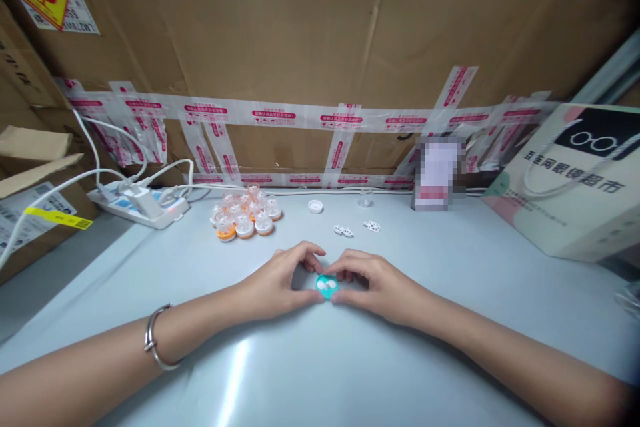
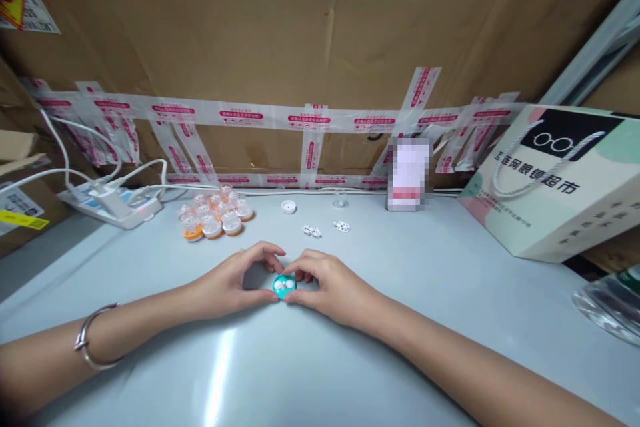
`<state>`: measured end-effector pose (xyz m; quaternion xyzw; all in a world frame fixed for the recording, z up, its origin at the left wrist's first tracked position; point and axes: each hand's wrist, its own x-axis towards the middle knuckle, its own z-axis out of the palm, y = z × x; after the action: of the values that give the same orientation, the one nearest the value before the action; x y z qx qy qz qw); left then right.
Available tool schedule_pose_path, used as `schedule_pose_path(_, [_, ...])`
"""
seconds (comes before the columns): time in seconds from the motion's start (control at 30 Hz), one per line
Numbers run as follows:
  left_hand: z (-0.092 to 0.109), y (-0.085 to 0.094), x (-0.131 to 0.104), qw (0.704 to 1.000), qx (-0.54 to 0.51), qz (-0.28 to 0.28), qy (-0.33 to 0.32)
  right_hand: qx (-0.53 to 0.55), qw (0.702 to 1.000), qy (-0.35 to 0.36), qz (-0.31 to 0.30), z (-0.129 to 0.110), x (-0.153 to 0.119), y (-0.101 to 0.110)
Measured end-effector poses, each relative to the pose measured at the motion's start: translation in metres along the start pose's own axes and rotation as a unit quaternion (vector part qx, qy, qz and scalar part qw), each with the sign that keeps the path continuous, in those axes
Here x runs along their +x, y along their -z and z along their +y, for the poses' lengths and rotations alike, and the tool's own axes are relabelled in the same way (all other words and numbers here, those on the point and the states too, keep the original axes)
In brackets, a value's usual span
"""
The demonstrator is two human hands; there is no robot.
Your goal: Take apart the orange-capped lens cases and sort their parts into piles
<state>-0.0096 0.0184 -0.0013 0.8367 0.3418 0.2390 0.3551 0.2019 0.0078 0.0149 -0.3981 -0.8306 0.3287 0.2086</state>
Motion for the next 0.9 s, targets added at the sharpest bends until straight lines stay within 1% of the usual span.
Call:
schedule_pose_path(0.13, [0.003, 0.004, 0.004, 1.000, -0.012, 0.005, -0.015, 0.003, 1.000, -0.014, 0.024, 0.002, 0.000, -0.003])
schedule_pose_path(0.27, [0.002, 0.007, 0.009, 1.000, 0.008, 0.018, -0.021, 0.006, 0.999, -0.024, 0.033, 0.004, 0.001, -0.006])
schedule_pose_path(0.4, [0.002, 0.007, 0.014, 0.999, 0.044, -0.002, -0.027, 0.020, 0.999, -0.032, 0.039, 0.004, 0.001, -0.007])
schedule_pose_path(0.53, [0.011, 0.008, 0.018, 0.993, 0.114, -0.015, -0.006, 0.029, 0.998, -0.035, 0.045, 0.004, 0.002, -0.009])
schedule_pose_path(0.67, [0.019, 0.010, 0.021, 0.980, 0.197, -0.019, 0.017, 0.032, 0.998, -0.025, 0.051, 0.004, 0.003, -0.011])
schedule_pose_path(0.83, [0.024, 0.005, 0.021, 0.957, 0.287, -0.032, -0.001, 0.027, 0.998, -0.026, 0.054, 0.003, 0.005, -0.011])
schedule_pose_path(0.9, [0.025, 0.001, 0.020, 0.945, 0.325, -0.024, -0.014, 0.027, 0.998, -0.028, 0.055, 0.003, 0.005, -0.012])
